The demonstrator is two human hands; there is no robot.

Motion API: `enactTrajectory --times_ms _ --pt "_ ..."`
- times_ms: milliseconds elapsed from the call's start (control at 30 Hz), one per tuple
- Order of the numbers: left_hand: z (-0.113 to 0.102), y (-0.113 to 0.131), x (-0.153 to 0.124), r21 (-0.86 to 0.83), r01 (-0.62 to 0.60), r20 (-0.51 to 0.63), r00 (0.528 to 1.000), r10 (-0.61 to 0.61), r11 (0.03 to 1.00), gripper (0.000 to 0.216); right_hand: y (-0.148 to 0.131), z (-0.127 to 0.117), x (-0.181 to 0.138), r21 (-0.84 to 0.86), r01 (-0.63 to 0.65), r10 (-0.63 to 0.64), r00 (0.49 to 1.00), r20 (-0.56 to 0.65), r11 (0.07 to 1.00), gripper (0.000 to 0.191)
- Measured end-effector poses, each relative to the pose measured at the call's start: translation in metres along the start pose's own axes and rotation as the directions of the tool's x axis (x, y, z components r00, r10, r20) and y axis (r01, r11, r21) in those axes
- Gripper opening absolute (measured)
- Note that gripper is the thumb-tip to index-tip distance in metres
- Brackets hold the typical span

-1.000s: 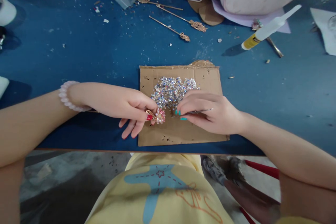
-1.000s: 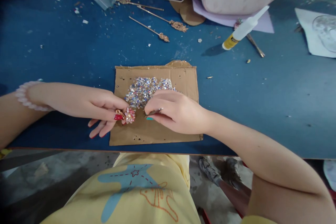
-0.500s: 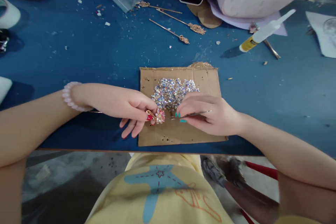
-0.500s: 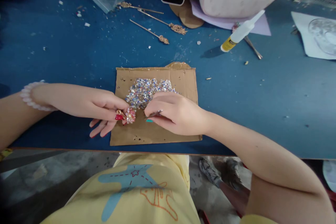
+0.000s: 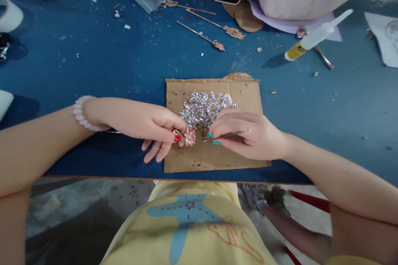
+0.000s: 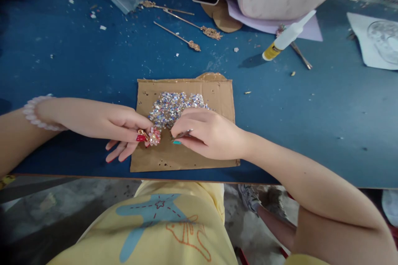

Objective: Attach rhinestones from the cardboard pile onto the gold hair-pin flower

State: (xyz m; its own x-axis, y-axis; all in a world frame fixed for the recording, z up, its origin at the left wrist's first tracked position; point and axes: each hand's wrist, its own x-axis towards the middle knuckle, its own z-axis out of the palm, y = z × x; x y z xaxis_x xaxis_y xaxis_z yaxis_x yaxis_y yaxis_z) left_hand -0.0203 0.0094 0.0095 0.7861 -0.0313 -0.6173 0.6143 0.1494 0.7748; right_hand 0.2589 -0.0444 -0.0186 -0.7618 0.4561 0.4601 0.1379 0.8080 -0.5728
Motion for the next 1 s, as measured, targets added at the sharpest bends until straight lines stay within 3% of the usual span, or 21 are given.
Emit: enactTrajectory --times_ms 1000 --pt "0.0008 0.0048 -0.0005 0.016 0.016 -0.010 1.000 -0.016 1.000 0.017 -0.0011 -0.0006 -0.0003 -0.019 -0.017 0.017 1.000 0.004 1.000 0.011"
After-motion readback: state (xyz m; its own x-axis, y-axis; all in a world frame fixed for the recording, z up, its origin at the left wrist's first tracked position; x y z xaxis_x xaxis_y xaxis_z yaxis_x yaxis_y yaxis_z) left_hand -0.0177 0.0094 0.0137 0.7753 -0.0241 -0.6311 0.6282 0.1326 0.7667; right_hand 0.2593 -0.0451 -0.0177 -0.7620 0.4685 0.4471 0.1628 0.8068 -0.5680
